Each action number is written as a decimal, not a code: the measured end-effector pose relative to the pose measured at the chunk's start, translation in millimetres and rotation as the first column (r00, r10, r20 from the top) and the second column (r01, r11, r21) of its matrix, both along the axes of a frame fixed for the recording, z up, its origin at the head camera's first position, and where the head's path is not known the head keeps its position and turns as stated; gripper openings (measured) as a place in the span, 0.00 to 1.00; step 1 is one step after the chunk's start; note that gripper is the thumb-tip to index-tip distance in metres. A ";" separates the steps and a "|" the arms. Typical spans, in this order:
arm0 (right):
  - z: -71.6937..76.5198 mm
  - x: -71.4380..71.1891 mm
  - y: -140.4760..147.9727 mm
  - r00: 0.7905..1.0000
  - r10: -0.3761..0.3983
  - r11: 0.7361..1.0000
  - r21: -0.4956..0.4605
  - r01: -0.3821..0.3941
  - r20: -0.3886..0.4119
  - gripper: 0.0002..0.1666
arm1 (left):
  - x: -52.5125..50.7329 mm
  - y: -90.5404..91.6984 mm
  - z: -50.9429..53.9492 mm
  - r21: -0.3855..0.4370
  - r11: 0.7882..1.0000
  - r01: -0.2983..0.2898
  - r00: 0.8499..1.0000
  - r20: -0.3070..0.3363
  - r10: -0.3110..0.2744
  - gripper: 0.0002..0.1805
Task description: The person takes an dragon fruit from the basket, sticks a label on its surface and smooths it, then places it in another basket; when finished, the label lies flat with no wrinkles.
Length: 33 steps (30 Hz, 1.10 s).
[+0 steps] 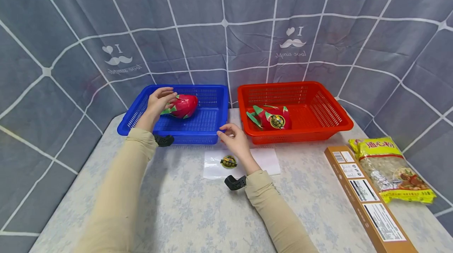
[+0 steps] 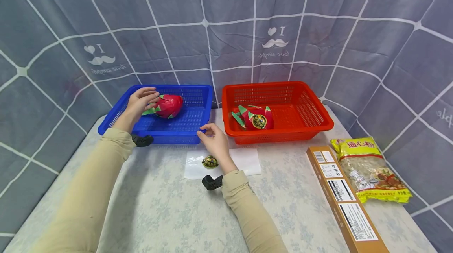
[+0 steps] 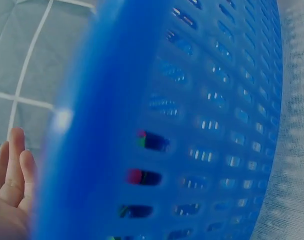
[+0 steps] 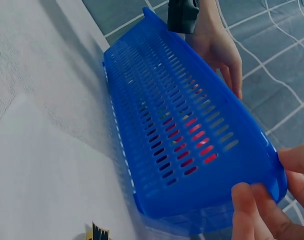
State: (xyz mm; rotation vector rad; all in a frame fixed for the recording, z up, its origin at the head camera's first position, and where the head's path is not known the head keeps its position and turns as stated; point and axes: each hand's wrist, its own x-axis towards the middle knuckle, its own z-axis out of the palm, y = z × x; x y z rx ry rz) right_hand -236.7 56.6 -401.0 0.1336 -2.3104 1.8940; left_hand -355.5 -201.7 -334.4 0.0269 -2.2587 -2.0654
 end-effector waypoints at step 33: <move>15.6 8.5 2.5 0.994 0.099 0.991 -0.093 -0.094 0.055 0.13 | -4.2 -8.5 -26.4 -0.321 0.942 0.098 0.983 0.179 -0.042 0.25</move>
